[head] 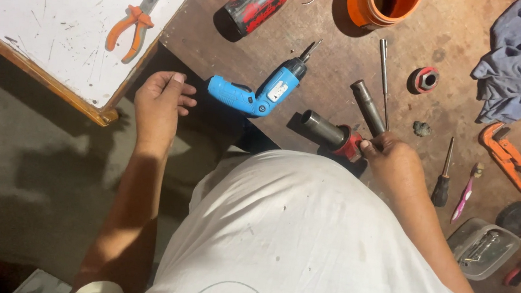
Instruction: The person walks to a workbench and uses a screwdriver to remove a screw from a red and silver cylindrical appliance part. They then insert a metal rod into the part and continue to manipulate it with the screwdriver.
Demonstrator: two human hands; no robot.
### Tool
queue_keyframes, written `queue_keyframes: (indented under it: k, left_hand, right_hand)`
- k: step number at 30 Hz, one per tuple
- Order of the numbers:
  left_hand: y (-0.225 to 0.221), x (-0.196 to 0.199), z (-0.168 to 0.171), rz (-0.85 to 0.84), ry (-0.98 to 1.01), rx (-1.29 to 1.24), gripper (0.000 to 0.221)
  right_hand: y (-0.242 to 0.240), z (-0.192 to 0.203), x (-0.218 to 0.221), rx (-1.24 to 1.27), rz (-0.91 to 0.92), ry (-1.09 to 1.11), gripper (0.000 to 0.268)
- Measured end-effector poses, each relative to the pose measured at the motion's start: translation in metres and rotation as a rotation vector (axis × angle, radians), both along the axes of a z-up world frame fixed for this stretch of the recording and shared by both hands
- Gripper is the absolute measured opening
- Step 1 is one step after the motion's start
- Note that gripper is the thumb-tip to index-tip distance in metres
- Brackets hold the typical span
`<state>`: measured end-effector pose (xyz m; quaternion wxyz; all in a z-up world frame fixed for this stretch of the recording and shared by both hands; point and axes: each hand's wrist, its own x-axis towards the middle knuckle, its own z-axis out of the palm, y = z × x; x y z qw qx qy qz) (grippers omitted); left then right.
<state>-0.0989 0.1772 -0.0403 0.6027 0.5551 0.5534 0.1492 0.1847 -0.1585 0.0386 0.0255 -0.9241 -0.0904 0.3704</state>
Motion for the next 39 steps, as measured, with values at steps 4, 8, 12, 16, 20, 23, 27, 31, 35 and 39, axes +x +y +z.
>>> queue_keyframes:
  k: [4,8,12,16,20,23,27,31,35,39]
  left_hand:
    - [0.001,0.001,0.002,-0.003,-0.011,0.016,0.024]
    - [-0.003,-0.002,0.005,-0.015,-0.026,0.0,0.025]
    - [-0.01,0.007,0.014,-0.073,-0.011,-0.003,0.024]
    - [-0.028,0.016,0.021,-0.11,0.018,0.015,0.024]
    - [-0.055,0.02,0.03,-0.136,-0.005,0.023,0.022]
    - [-0.078,0.019,0.029,-0.154,0.023,0.011,0.021]
    - [-0.116,0.012,0.04,-0.161,0.078,-0.001,0.021]
    - [-0.154,-0.001,0.049,-0.151,0.111,-0.023,0.023]
    - [-0.193,-0.023,0.046,-0.137,0.125,-0.056,0.024]
    - [-0.226,-0.047,0.038,-0.125,0.171,-0.087,0.027]
  right_hand:
    - [-0.024,-0.009,0.013,0.108,-0.1,0.058,0.037]
    - [-0.075,-0.034,0.022,0.262,-0.241,0.059,0.036]
    - [-0.097,-0.039,0.019,0.188,-0.174,0.087,0.035]
    - [-0.074,-0.014,-0.003,0.172,-0.181,0.12,0.035]
    - [-0.076,-0.003,-0.011,0.169,-0.161,0.145,0.034]
    - [-0.1,-0.021,-0.005,0.161,-0.114,0.175,0.034]
    - [-0.13,-0.036,0.0,0.198,-0.063,0.209,0.035]
    - [-0.159,-0.047,0.005,0.234,-0.046,0.204,0.035]
    - [-0.183,-0.066,0.007,0.247,-0.014,0.203,0.036]
    - [-0.205,-0.094,0.012,0.304,-0.049,0.205,0.035]
